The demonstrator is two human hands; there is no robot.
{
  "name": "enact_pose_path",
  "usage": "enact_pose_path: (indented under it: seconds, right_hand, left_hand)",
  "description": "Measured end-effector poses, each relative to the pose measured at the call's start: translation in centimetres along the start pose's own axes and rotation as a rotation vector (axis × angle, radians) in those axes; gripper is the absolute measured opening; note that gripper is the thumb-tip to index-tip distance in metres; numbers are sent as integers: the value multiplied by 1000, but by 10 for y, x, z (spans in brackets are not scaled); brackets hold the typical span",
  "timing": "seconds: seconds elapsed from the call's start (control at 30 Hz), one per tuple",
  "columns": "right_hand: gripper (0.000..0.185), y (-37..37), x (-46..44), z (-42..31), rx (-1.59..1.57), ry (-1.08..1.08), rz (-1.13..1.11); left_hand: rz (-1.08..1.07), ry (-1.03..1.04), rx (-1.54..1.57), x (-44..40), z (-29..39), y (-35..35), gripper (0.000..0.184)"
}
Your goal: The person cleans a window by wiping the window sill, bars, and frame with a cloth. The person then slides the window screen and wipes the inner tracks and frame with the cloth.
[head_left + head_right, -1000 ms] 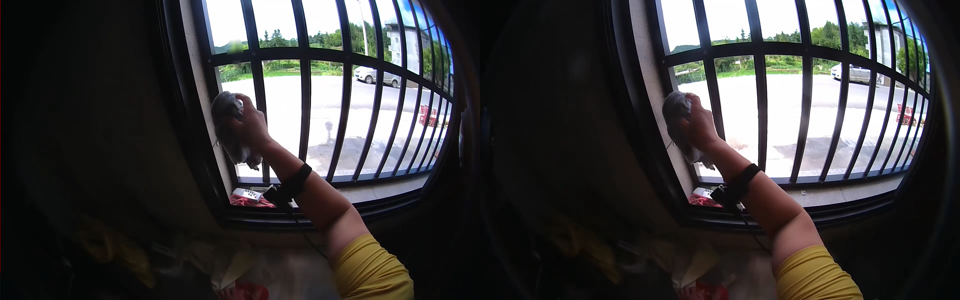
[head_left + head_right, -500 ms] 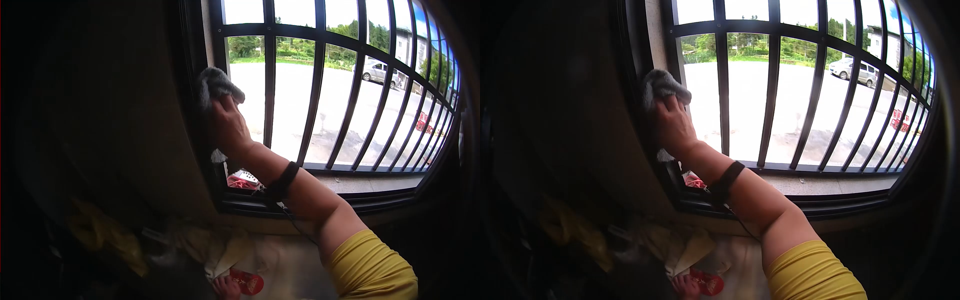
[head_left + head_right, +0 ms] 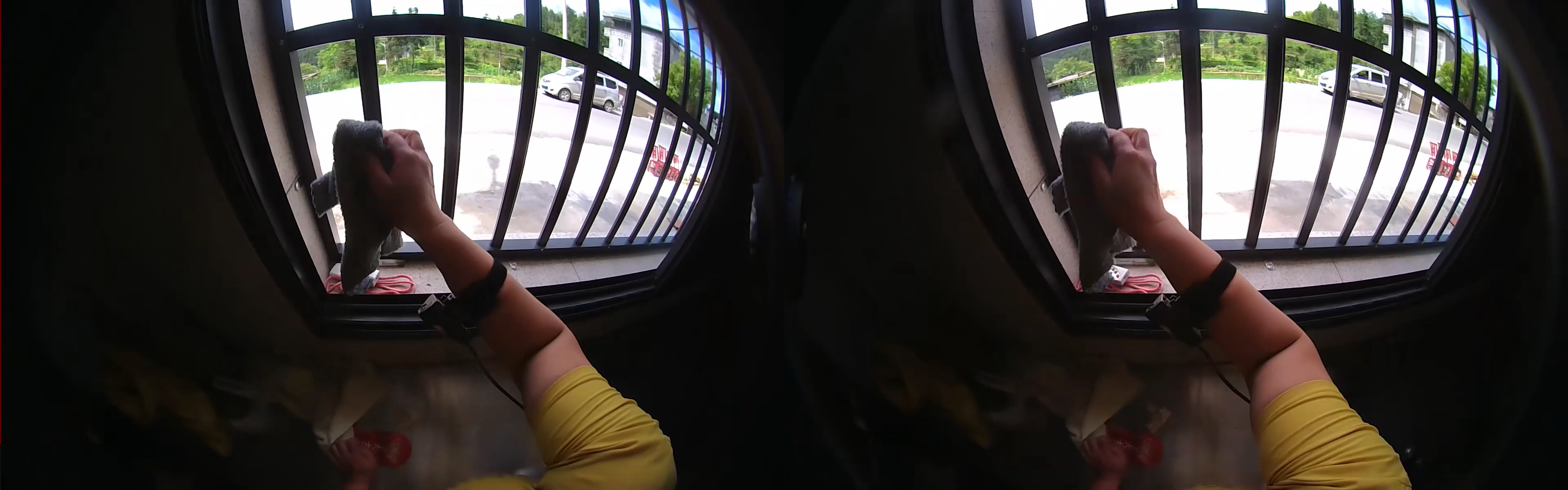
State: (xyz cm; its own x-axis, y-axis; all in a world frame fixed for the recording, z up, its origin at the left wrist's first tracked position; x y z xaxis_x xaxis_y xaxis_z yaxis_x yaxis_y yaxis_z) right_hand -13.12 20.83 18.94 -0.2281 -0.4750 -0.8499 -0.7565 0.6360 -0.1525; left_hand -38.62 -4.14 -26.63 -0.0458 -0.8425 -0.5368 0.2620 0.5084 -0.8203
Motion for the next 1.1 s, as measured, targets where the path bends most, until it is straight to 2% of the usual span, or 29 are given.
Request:
enact_pose_path:
  seconds: [0.07, 0.1, 0.13, 0.2, 0.27, 0.33, 0.4, 0.47, 0.53, 0.6, 0.63, 0.7, 0.73, 0.77, 0.8, 0.83, 0.93, 1.0, 1.07, 1.1]
  right_hand:
    - [46, -8, -52, -4, 10, -38, 197]
    - [56, 6, -73, 8, 115, -85, 277]
    - [64, 23, -84, 17, 196, -54, 244]
    - [67, 63, -77, 47, 238, -64, 336]
    - [66, 75, -49, 75, 299, -98, 302]
    - [64, 77, -14, 95, 418, -3, 153]
    - [59, 78, 27, 119, 353, 57, 9]
    - [51, 80, 78, 153, 383, 190, -173]
    - [46, 79, 131, 187, 496, 317, -416]
    - [34, 68, 141, 187, 615, 367, -615]
    - [34, 63, 133, 186, 620, 365, -601]
    - [29, 47, 109, 156, 818, 129, -720]
    - [31, 33, 92, 143, 713, 78, -625]
    - [40, 8, 68, 114, 602, 5, -441]
    - [57, -17, 44, 90, 496, -47, -283]
    - [62, -43, 17, 60, 399, -113, -155]
    - [58, -96, -57, 21, 438, -392, 252]
    - [62, -101, -96, 32, 569, -413, 398]
    - [81, -79, -110, 60, 599, -55, 304]
    - [83, -62, -107, 73, 614, -16, 273]
  left_hand:
    - [-56, -73, 39, -10, 7, -10, 18]
    - [-19, -56, 32, -15, 12, -18, 17]
    - [-29, -62, 33, -16, 14, -19, 17]
    - [-107, -80, 30, -16, 12, -19, 17]
    - [-114, -79, 24, -18, 12, -21, 17]
    - [-117, -79, 20, -20, 11, -21, 17]
    - [-44, -46, -29, -19, 13, -23, 17]
    - [-67, -65, -20, -15, 10, -18, 17]
    - [-71, -78, -10, -16, 10, -14, 17]
    - [-70, -60, -10, -16, 9, -15, 16]
    - [-61, -50, -5, -17, 9, -16, 16]
    - [-55, -53, -5, -16, 9, -15, 15]
    - [-43, -42, 5, -17, 8, -15, 15]
    - [-34, -41, 14, -17, 8, -15, 15]
    - [-29, -43, 21, -15, 7, -14, 15]
    - [-46, -55, 45, -12, 5, -11, 16]
    - [-141, -95, -55, -2, 0, -3, 25]
    - [-176, -114, -56, -9, 7, -12, 24]
    - [-219, -133, -69, -15, 12, -18, 23]
    - [-132, -90, -31, -18, 15, -23, 17]
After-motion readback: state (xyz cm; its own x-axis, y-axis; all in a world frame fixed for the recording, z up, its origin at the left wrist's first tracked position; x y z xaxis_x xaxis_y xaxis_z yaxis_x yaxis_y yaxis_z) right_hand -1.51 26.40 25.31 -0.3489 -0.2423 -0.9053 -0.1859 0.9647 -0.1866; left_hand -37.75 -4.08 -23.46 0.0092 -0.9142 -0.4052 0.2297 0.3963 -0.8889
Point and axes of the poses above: each hand's wrist, its own x-axis away from the middle knuckle, its own y-axis out of the palm, z = x × y, the point moved 5 cm from there along -x, towards the middle knuckle, and after that the axes turned 2 degrees about z, right-handed, at the moved point
